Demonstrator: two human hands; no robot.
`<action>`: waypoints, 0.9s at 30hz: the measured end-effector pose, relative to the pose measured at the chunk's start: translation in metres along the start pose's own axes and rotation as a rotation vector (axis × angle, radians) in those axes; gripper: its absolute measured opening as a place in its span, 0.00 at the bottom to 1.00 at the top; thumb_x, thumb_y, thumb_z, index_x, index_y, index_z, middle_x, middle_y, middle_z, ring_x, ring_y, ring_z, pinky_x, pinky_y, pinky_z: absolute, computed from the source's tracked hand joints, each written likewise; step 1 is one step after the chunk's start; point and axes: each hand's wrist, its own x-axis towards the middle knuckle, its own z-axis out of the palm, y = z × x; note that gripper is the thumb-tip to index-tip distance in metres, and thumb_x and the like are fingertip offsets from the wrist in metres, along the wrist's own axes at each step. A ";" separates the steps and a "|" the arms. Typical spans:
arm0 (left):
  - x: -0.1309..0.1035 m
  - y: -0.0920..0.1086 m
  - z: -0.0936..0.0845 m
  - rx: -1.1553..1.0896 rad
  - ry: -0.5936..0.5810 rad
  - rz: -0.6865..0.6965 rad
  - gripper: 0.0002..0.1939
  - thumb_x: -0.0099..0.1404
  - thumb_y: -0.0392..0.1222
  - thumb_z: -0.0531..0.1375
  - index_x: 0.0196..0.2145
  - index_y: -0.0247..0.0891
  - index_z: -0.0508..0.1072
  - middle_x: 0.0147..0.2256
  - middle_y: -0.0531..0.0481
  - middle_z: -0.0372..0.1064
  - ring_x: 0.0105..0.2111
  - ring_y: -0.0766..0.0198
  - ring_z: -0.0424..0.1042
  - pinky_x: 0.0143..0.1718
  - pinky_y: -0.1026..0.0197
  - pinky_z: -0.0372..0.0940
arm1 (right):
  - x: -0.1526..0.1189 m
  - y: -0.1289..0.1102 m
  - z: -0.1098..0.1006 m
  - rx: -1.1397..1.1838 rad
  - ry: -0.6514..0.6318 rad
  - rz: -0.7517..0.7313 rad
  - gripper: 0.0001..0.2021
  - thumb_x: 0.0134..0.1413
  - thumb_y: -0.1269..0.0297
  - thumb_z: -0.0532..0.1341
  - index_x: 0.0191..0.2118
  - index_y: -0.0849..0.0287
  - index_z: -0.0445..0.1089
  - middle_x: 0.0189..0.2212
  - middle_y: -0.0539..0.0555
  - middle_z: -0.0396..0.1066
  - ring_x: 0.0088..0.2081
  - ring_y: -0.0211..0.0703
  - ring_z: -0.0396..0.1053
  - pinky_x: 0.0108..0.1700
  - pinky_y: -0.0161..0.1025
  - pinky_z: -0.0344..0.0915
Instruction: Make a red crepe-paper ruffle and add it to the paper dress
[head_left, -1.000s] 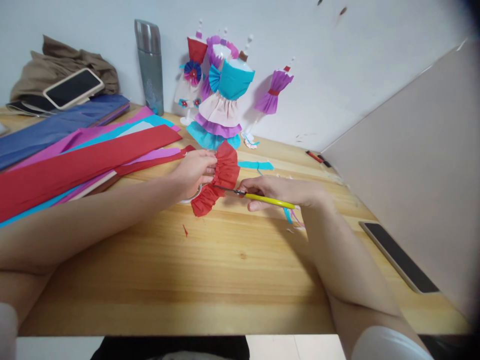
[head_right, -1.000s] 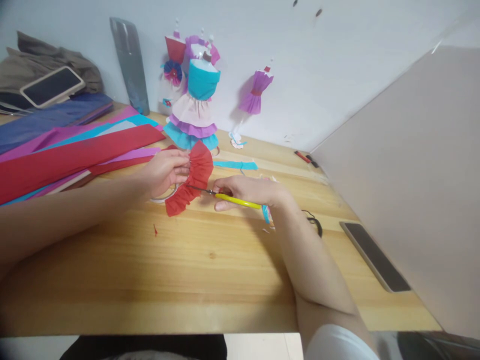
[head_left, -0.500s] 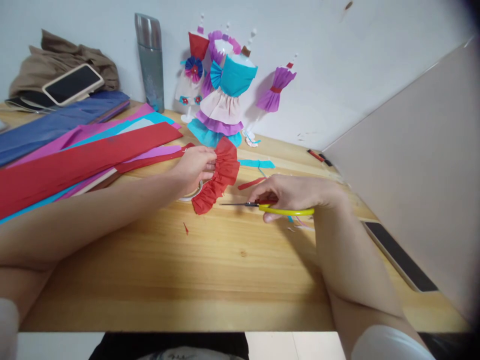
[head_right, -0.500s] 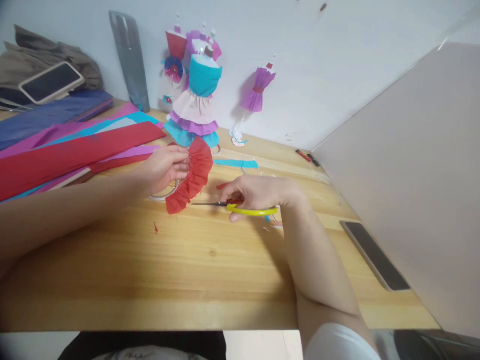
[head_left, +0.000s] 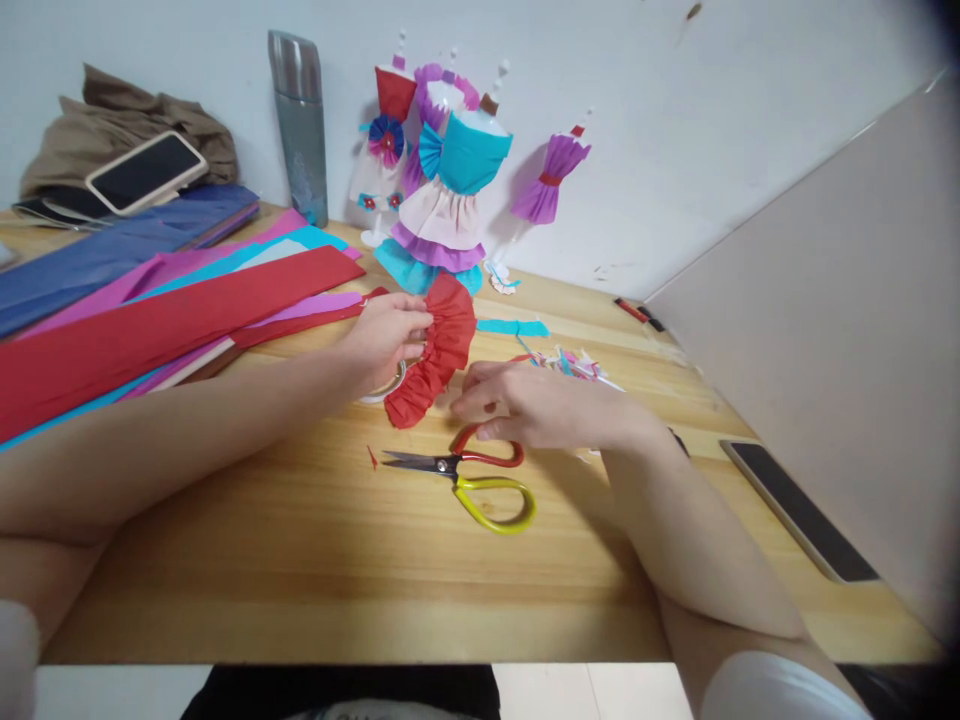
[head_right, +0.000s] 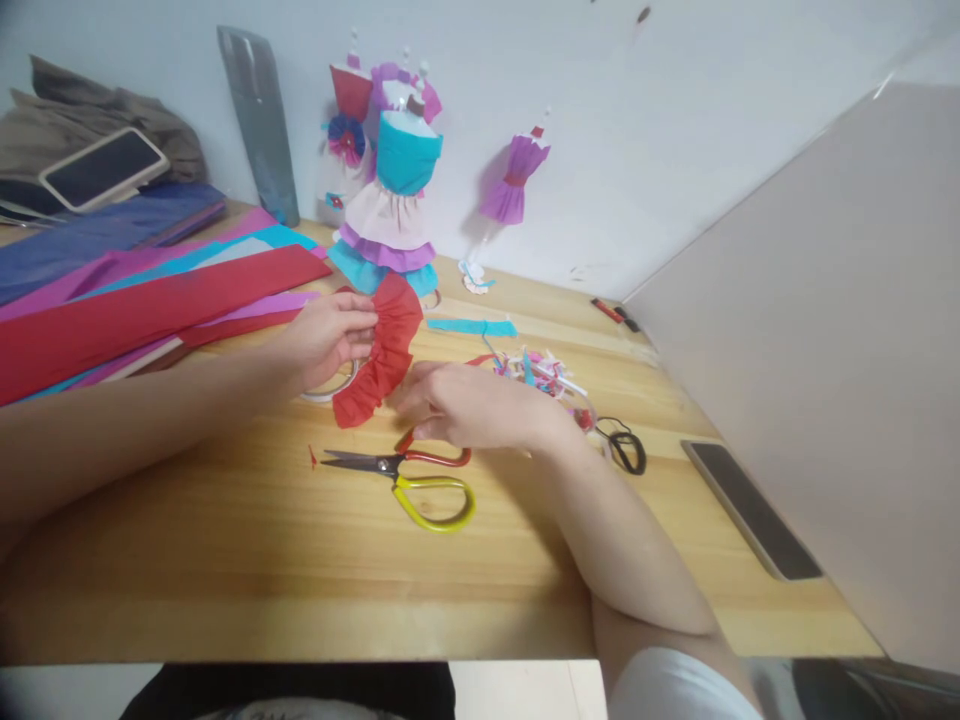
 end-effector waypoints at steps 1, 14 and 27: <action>0.000 0.000 0.000 -0.007 0.003 -0.001 0.10 0.60 0.25 0.62 0.29 0.39 0.68 0.28 0.52 0.69 0.30 0.63 0.72 0.39 0.57 0.67 | 0.002 0.002 0.001 0.013 0.019 -0.003 0.12 0.58 0.75 0.63 0.44 0.57 0.80 0.51 0.59 0.76 0.56 0.52 0.71 0.54 0.42 0.67; -0.005 0.001 0.002 0.036 0.004 0.001 0.11 0.59 0.22 0.59 0.30 0.38 0.69 0.29 0.53 0.68 0.29 0.68 0.68 0.33 0.62 0.63 | 0.011 0.014 0.008 0.113 0.075 0.039 0.22 0.57 0.78 0.60 0.56 0.59 0.75 0.55 0.60 0.74 0.49 0.46 0.74 0.50 0.39 0.70; -0.007 0.001 0.004 -0.006 0.014 -0.046 0.12 0.59 0.22 0.58 0.28 0.38 0.68 0.26 0.53 0.66 0.27 0.68 0.67 0.29 0.64 0.62 | 0.014 0.020 0.008 0.174 0.032 -0.068 0.16 0.59 0.75 0.60 0.51 0.63 0.77 0.54 0.62 0.75 0.54 0.48 0.72 0.53 0.42 0.68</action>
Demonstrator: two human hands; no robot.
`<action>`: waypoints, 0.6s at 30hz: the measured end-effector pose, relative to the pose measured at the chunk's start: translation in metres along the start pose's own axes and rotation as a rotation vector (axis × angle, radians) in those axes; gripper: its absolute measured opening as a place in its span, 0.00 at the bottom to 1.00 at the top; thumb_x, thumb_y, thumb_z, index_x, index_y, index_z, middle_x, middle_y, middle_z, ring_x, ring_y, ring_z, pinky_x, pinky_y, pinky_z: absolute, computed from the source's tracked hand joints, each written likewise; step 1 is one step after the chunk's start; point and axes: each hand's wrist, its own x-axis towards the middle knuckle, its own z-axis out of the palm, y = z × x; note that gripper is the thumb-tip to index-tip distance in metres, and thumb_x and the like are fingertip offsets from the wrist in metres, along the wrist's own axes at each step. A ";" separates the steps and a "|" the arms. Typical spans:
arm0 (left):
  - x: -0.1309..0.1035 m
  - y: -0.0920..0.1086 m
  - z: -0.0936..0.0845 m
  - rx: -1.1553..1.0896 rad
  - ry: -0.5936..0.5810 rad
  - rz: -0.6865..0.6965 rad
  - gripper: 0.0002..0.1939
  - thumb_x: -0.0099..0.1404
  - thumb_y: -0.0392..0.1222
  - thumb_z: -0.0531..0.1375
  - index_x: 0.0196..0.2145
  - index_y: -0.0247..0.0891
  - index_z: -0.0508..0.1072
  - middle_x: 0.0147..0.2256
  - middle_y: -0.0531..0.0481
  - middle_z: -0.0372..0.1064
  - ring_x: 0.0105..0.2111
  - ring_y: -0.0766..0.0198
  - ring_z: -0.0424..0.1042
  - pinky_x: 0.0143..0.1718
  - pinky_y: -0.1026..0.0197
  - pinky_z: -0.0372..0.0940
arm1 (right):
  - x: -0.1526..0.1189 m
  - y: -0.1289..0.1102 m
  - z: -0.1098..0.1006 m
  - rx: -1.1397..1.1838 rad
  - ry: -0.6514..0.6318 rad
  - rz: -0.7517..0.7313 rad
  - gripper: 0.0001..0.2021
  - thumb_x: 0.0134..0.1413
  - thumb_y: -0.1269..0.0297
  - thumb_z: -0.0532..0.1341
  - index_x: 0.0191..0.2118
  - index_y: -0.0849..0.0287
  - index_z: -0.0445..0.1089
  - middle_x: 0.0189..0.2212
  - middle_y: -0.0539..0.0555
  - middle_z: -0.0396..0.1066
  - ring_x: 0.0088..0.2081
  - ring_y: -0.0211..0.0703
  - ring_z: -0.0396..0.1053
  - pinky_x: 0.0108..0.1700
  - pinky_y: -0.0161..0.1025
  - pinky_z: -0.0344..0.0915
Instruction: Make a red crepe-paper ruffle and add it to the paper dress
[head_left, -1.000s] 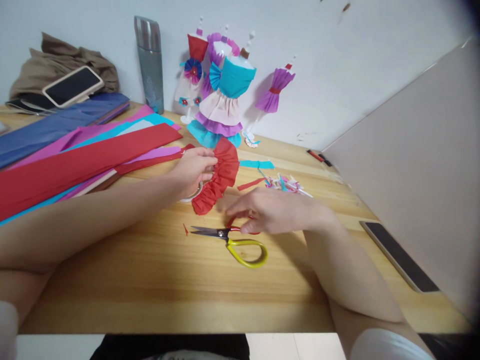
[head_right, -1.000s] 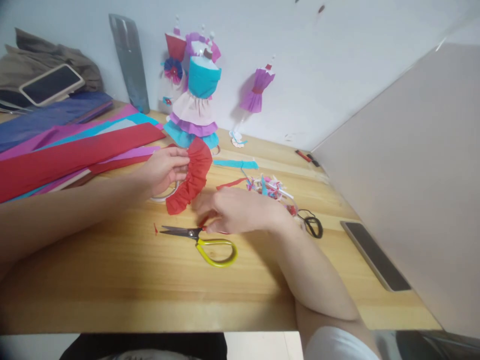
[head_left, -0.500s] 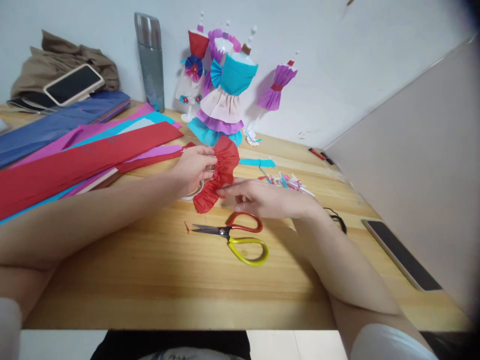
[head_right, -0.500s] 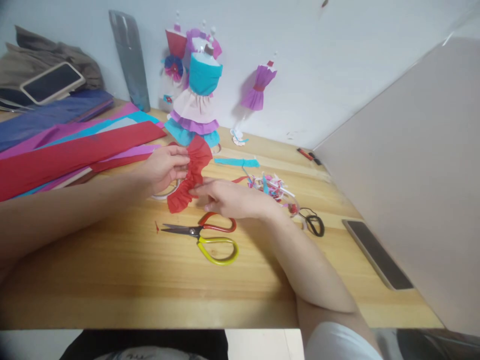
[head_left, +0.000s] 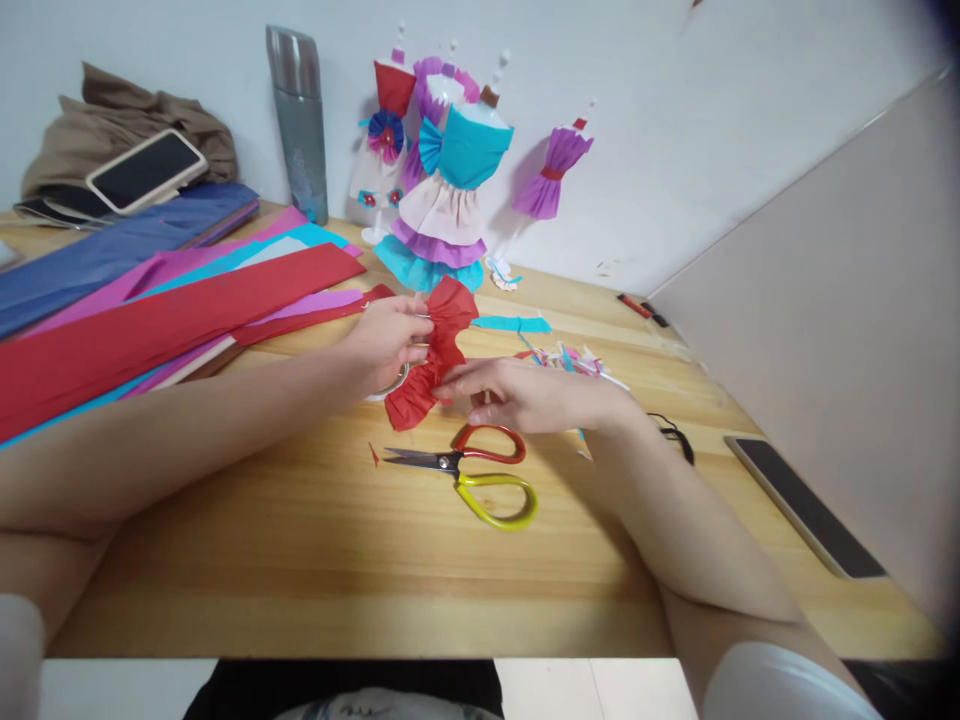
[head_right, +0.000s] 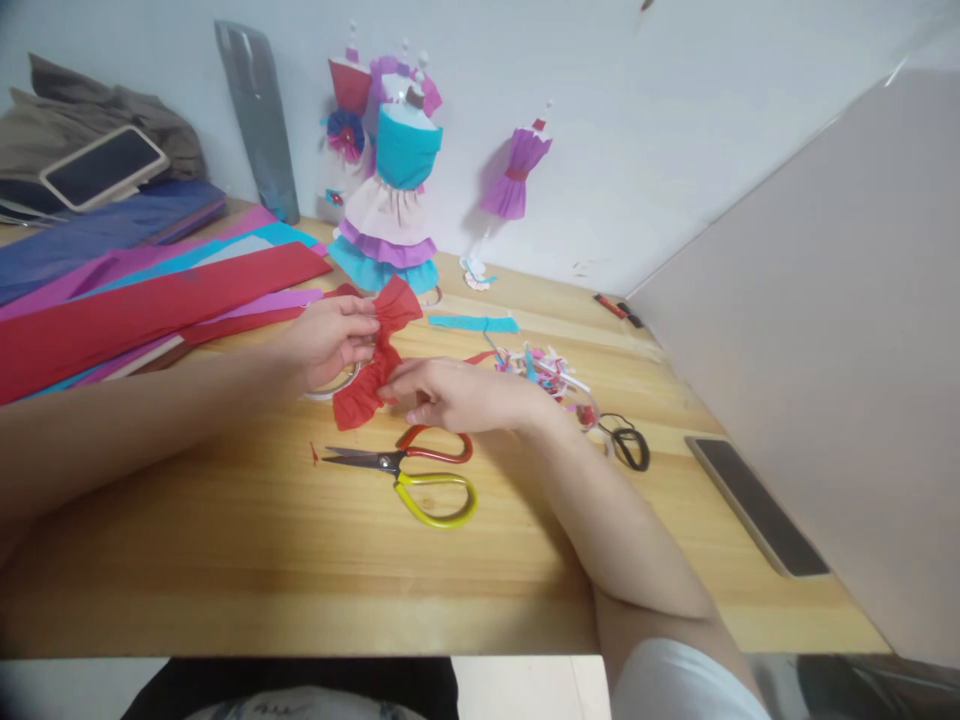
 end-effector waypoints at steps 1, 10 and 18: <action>0.000 0.000 0.000 -0.010 -0.011 -0.004 0.11 0.59 0.22 0.58 0.29 0.38 0.68 0.26 0.53 0.67 0.27 0.67 0.67 0.31 0.63 0.63 | 0.000 0.000 0.000 0.004 -0.016 -0.003 0.16 0.59 0.74 0.59 0.52 0.63 0.77 0.54 0.62 0.74 0.54 0.48 0.72 0.54 0.43 0.68; 0.006 0.004 -0.002 -0.038 0.038 0.027 0.13 0.61 0.20 0.57 0.30 0.37 0.66 0.27 0.52 0.65 0.33 0.63 0.72 0.45 0.53 0.66 | -0.017 0.008 -0.020 -0.030 -0.082 0.088 0.11 0.61 0.67 0.57 0.39 0.61 0.79 0.35 0.54 0.77 0.33 0.41 0.70 0.37 0.38 0.64; 0.003 0.007 0.002 -0.022 0.059 -0.005 0.13 0.61 0.20 0.57 0.28 0.37 0.66 0.26 0.51 0.67 0.40 0.58 0.75 0.47 0.53 0.67 | -0.013 0.024 -0.022 -0.177 0.027 0.295 0.21 0.54 0.74 0.55 0.49 0.59 0.80 0.31 0.53 0.78 0.30 0.41 0.70 0.34 0.37 0.63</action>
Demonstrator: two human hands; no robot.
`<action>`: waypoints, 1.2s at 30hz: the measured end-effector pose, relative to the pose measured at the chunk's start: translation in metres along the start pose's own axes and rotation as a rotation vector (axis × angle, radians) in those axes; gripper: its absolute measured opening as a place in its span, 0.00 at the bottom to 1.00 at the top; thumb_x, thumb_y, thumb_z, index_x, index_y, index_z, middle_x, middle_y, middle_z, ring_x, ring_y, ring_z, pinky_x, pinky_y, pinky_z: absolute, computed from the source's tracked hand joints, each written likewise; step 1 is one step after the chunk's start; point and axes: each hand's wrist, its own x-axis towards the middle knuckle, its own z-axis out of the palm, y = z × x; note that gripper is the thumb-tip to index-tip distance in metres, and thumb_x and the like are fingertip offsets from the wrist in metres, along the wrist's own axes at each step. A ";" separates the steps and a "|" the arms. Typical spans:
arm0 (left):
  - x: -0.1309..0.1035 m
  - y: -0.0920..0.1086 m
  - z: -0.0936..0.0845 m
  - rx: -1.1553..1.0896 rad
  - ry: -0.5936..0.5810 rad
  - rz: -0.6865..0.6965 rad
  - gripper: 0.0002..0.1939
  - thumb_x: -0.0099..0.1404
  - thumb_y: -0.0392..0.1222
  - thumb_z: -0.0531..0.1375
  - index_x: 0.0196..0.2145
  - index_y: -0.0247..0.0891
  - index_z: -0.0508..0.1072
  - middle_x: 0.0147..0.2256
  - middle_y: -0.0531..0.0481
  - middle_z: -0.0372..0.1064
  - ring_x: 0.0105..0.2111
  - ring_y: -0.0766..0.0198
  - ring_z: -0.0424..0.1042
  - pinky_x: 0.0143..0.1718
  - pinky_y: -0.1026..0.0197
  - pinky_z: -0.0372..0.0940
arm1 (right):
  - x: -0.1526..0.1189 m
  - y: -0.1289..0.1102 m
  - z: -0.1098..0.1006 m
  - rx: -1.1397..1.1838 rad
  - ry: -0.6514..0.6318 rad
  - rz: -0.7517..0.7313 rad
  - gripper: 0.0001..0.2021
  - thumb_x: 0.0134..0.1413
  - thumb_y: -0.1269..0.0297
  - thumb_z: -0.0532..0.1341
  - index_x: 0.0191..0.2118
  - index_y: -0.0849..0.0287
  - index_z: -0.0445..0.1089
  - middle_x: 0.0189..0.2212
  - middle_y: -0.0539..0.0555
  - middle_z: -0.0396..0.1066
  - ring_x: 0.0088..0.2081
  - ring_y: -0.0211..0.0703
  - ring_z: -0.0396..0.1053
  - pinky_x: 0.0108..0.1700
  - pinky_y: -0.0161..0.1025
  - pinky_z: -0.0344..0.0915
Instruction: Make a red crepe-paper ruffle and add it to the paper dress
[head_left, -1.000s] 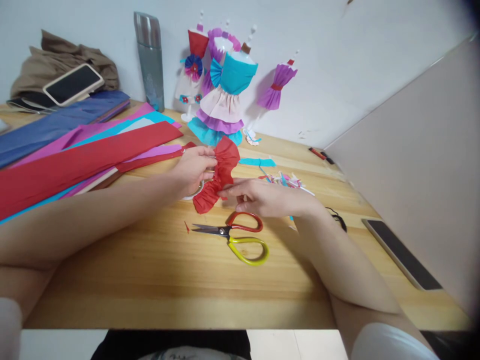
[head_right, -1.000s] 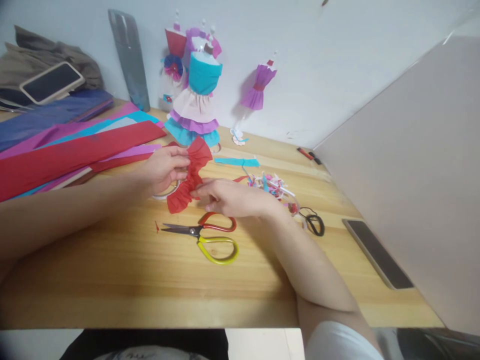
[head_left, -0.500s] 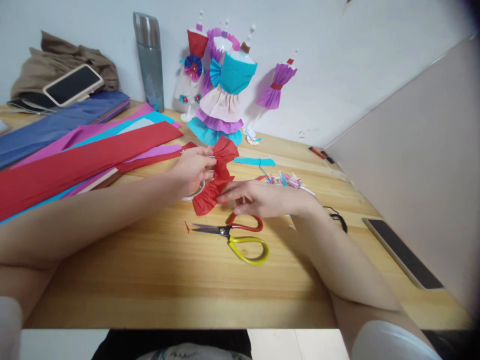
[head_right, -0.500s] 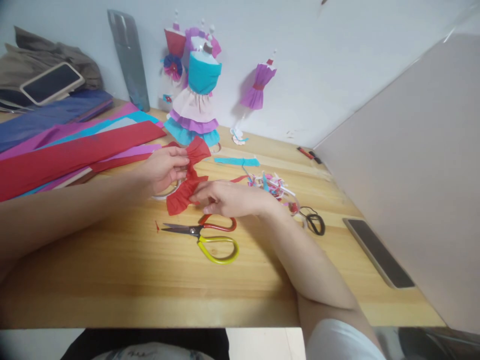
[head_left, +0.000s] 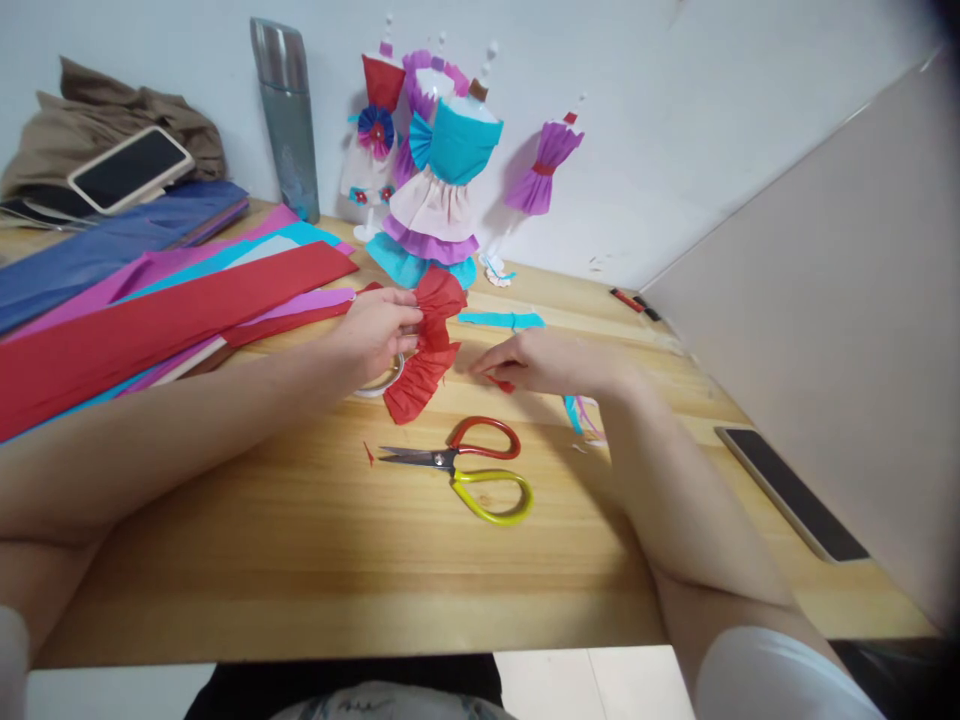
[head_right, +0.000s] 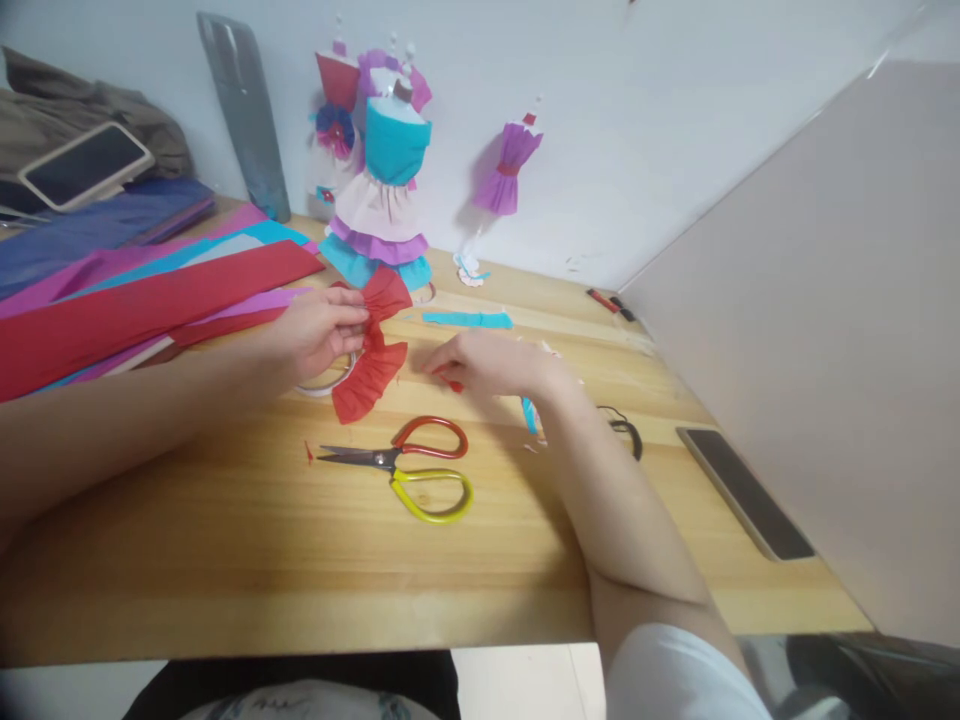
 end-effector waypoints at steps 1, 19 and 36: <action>-0.001 0.000 0.000 0.000 -0.001 -0.001 0.13 0.62 0.20 0.57 0.28 0.37 0.66 0.27 0.51 0.68 0.39 0.59 0.75 0.47 0.53 0.67 | 0.005 -0.002 0.005 0.030 -0.030 -0.042 0.22 0.54 0.74 0.54 0.50 0.59 0.79 0.31 0.53 0.78 0.31 0.42 0.71 0.36 0.37 0.64; -0.005 -0.004 -0.001 0.067 -0.076 0.005 0.11 0.61 0.23 0.58 0.27 0.37 0.68 0.29 0.51 0.69 0.29 0.66 0.71 0.35 0.61 0.65 | 0.006 0.010 0.002 0.207 -0.168 0.011 0.15 0.51 0.75 0.59 0.42 0.60 0.81 0.34 0.52 0.80 0.33 0.39 0.75 0.38 0.34 0.69; -0.023 -0.008 0.005 0.287 -0.327 0.184 0.09 0.61 0.25 0.59 0.34 0.36 0.74 0.32 0.53 0.74 0.33 0.68 0.73 0.43 0.62 0.66 | 0.018 -0.001 0.013 1.052 0.626 -0.187 0.28 0.55 0.42 0.62 0.55 0.55 0.72 0.43 0.56 0.79 0.48 0.52 0.75 0.51 0.49 0.70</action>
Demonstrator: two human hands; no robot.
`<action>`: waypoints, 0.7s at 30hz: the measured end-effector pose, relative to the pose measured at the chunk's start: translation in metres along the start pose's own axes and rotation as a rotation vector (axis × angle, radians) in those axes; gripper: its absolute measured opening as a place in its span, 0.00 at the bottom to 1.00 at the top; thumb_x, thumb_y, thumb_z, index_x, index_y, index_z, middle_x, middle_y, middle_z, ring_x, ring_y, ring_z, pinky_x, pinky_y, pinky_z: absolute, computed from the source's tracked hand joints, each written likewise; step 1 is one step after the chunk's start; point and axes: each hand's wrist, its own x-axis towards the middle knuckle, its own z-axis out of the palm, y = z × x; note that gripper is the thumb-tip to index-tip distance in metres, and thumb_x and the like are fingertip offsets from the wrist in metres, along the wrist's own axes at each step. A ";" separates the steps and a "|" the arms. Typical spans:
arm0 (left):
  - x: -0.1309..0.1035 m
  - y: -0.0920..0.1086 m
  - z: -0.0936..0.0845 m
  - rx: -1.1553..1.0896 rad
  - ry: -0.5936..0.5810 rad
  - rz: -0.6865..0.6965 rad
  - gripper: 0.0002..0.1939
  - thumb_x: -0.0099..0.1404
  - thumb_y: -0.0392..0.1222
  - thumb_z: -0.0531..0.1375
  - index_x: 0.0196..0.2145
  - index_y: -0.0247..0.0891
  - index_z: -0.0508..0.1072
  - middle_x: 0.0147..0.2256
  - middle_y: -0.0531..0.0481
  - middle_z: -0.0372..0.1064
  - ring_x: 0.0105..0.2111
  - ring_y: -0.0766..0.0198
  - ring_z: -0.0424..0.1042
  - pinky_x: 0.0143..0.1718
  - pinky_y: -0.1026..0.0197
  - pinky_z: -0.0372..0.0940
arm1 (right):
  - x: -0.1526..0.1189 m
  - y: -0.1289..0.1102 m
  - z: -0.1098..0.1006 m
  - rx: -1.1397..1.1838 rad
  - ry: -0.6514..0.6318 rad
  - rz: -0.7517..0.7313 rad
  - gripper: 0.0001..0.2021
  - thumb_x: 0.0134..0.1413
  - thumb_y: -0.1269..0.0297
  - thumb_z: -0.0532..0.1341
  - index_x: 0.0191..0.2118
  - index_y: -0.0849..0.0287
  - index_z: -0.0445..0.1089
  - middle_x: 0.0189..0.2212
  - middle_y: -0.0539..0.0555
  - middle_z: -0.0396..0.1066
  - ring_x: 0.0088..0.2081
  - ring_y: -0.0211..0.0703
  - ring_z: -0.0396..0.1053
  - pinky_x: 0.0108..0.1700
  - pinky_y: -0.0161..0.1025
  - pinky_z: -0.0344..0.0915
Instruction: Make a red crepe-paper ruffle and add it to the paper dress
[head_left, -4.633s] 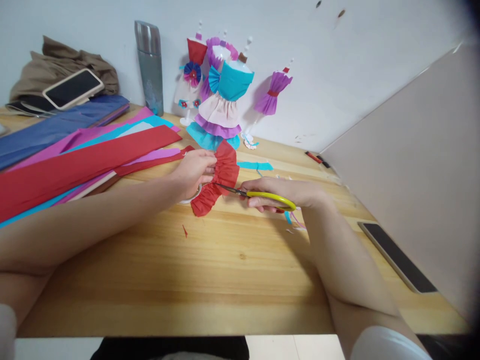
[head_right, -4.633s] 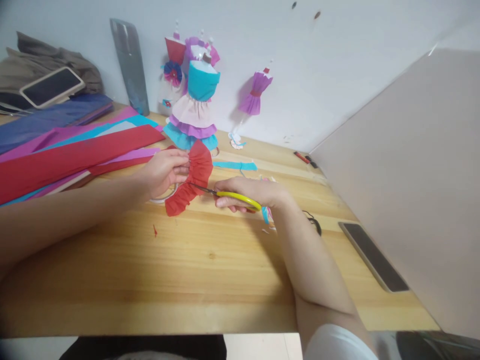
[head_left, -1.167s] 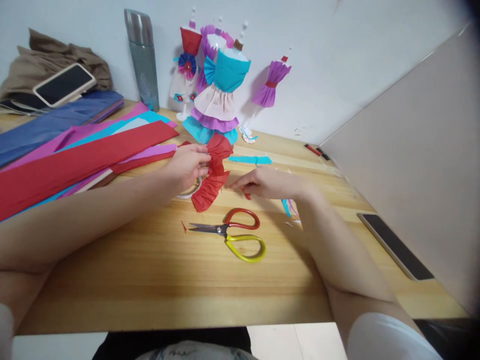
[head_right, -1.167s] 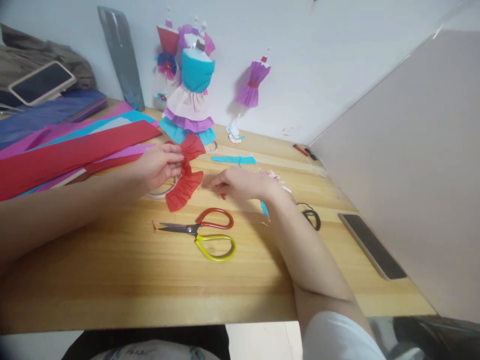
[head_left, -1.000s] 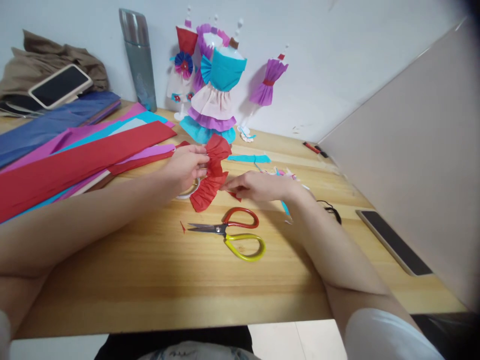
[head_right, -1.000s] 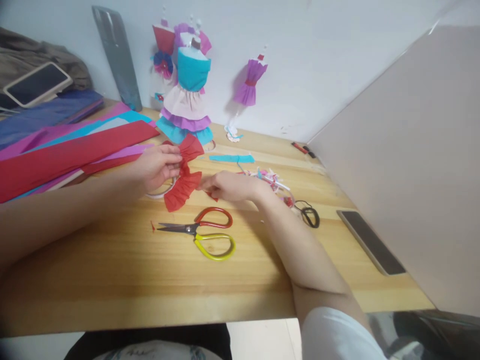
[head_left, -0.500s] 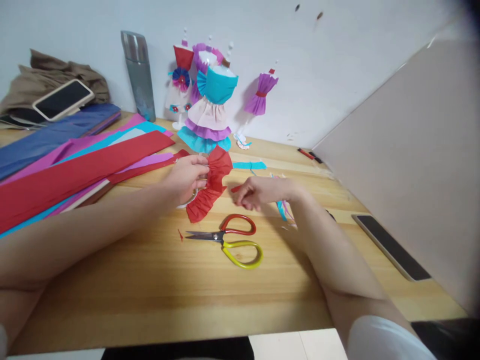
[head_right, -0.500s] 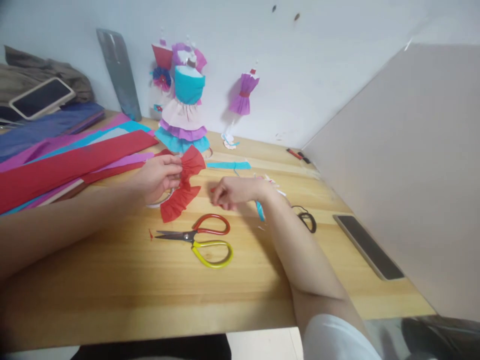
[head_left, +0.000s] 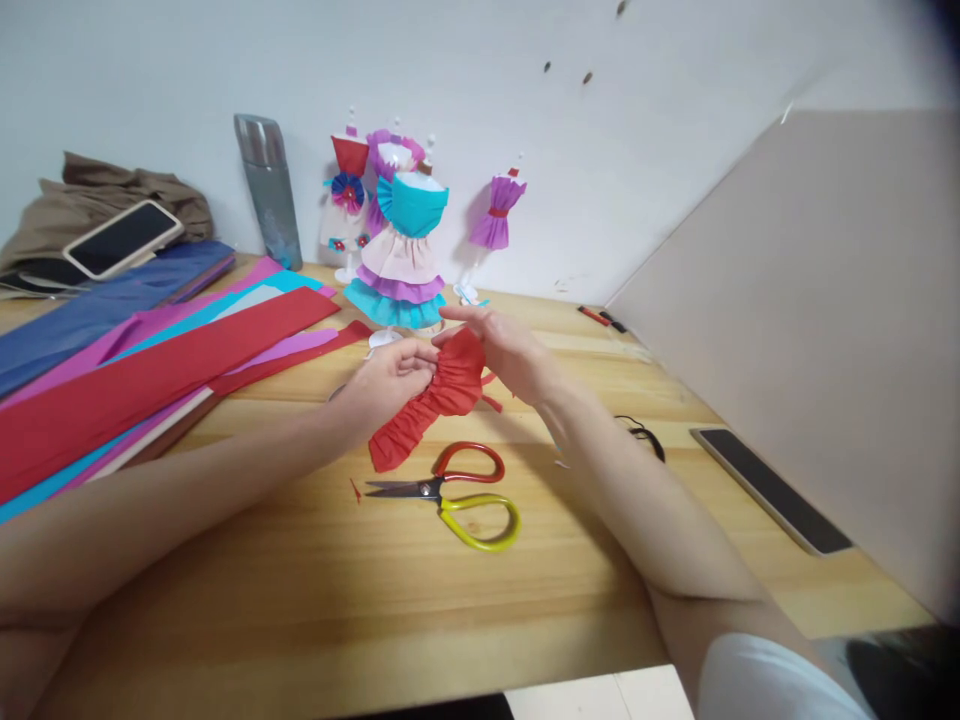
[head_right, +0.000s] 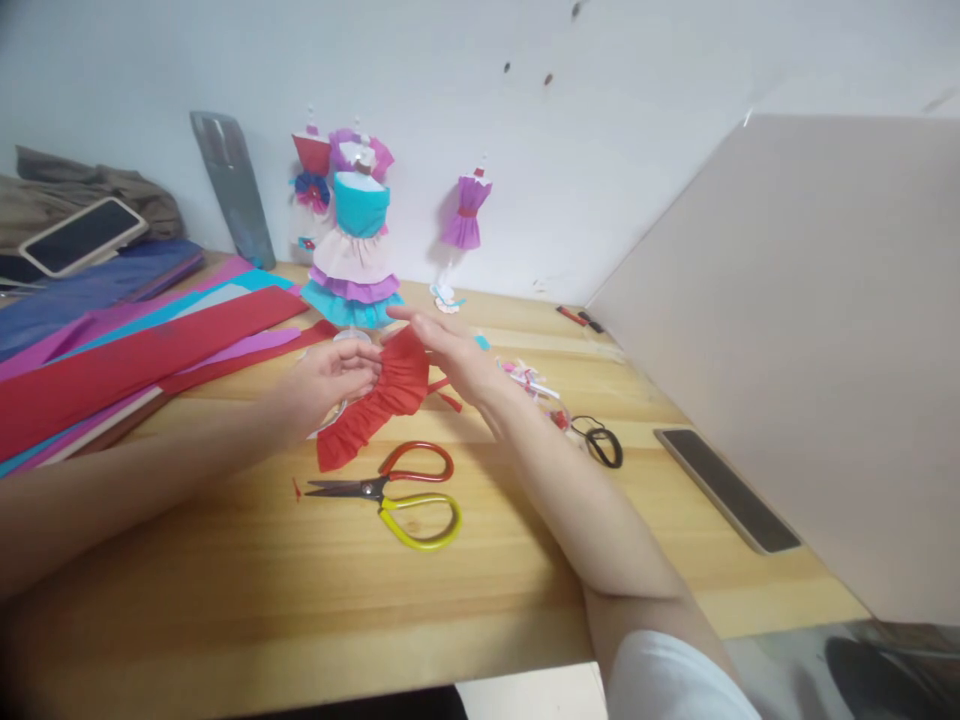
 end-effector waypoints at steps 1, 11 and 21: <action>0.000 0.001 0.001 0.000 -0.001 -0.012 0.09 0.61 0.25 0.58 0.34 0.35 0.74 0.32 0.52 0.74 0.33 0.68 0.73 0.44 0.62 0.67 | -0.001 -0.001 0.001 -0.011 -0.008 -0.012 0.28 0.54 0.43 0.63 0.55 0.55 0.72 0.42 0.56 0.79 0.47 0.51 0.75 0.51 0.48 0.70; 0.000 -0.002 0.000 0.098 -0.020 -0.026 0.09 0.63 0.26 0.56 0.37 0.36 0.73 0.29 0.54 0.71 0.33 0.68 0.72 0.41 0.62 0.65 | 0.003 0.009 0.013 -0.318 0.119 -0.031 0.20 0.43 0.65 0.67 0.46 0.61 0.76 0.26 0.48 0.71 0.30 0.40 0.68 0.36 0.39 0.68; 0.000 -0.009 -0.003 0.015 0.021 -0.070 0.08 0.64 0.29 0.57 0.39 0.40 0.65 0.28 0.55 0.70 0.30 0.68 0.71 0.36 0.64 0.65 | 0.002 0.006 0.017 -0.373 0.075 -0.046 0.20 0.42 0.70 0.65 0.45 0.61 0.78 0.29 0.49 0.75 0.33 0.42 0.72 0.40 0.40 0.69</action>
